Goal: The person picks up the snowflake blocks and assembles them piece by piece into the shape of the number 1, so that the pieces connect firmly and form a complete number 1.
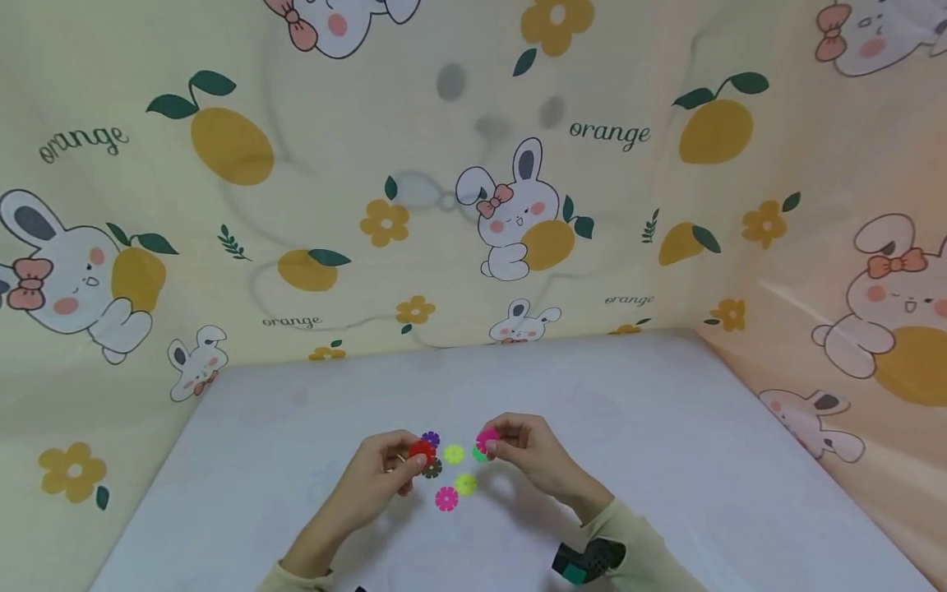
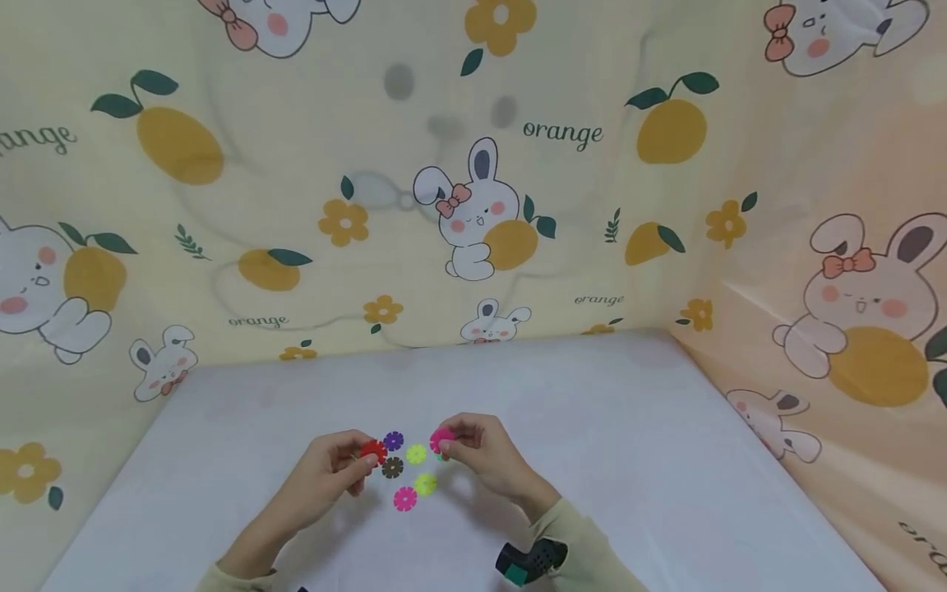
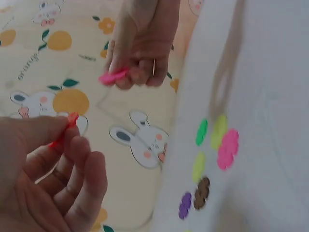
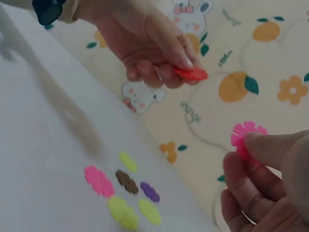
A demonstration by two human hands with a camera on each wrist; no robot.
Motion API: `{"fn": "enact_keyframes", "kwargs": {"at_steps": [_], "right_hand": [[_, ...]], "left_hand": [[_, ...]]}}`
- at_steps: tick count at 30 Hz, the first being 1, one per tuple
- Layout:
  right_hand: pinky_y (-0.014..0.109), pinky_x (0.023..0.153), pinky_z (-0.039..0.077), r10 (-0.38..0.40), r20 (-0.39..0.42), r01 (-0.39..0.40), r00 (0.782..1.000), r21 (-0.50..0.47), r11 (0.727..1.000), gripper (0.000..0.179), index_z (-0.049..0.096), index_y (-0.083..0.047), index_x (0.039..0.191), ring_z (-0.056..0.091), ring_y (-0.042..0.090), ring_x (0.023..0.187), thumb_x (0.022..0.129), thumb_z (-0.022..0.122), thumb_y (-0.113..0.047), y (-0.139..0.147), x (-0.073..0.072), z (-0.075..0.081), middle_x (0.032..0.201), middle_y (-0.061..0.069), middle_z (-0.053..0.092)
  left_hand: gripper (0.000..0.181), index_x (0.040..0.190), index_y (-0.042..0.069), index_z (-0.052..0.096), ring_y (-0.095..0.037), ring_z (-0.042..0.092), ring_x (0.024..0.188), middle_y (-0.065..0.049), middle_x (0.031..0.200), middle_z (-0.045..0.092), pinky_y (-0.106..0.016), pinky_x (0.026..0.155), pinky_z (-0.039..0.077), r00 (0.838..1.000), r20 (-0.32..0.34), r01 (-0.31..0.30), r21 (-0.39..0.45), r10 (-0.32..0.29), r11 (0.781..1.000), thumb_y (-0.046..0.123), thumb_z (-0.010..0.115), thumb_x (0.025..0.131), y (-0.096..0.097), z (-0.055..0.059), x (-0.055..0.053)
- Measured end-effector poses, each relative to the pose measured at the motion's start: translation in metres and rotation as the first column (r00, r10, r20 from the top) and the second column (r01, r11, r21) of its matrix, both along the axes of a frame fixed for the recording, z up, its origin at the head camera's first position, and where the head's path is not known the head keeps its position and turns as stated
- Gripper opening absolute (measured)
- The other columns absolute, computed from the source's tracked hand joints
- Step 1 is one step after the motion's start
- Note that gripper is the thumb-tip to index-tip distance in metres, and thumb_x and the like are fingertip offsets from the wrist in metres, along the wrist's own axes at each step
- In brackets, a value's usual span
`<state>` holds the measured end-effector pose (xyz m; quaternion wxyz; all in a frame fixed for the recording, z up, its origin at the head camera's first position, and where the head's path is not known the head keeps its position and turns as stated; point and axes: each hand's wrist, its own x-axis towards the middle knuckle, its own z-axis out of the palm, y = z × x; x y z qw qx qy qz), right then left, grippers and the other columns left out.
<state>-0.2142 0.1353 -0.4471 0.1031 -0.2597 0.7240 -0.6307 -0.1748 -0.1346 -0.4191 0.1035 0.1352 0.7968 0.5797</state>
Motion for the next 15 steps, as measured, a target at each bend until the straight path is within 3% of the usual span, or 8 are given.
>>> {"fn": "enact_keyframes", "kwargs": {"at_steps": [4,9,15], "right_hand": [[0.027,0.085,0.058,-0.007,-0.014,0.006,1.0,-0.033,0.999,0.025,0.066,0.009,0.115,0.067,0.005,0.085,0.1,0.063,-0.011,-0.004,0.003,0.003,0.103,0.022,0.07],[0.025,0.086,0.058,-0.004,0.014,0.005,1.0,-0.031,1.0,0.025,0.066,0.006,0.117,0.068,0.007,0.081,0.099,0.064,-0.011,-0.01,0.009,0.007,0.103,0.014,0.069],[0.026,0.078,0.061,-0.025,0.054,0.028,0.998,-0.059,0.998,0.029,0.057,0.006,0.119,0.07,0.009,0.073,0.096,0.069,-0.007,-0.018,0.016,0.01,0.101,0.013,0.064]], "left_hand": [[0.025,0.112,-0.003,0.068,-0.012,0.058,0.063,-0.011,0.092,0.069,-0.021,0.064,0.055,1.0,0.014,-0.027,0.022,0.027,0.999,0.018,0.066,0.099,0.005,0.004,0.004],[0.024,0.113,-0.006,0.068,-0.012,0.061,0.064,-0.014,0.092,0.072,-0.02,0.066,0.057,0.999,0.037,0.001,0.073,-0.004,0.997,0.014,0.065,0.099,0.009,0.004,0.007],[0.035,0.128,-0.004,0.06,-0.013,0.063,0.065,-0.02,0.093,0.073,-0.021,0.067,0.058,0.999,0.047,0.002,0.108,-0.007,0.994,0.014,0.066,0.099,0.012,0.004,0.008]]}}
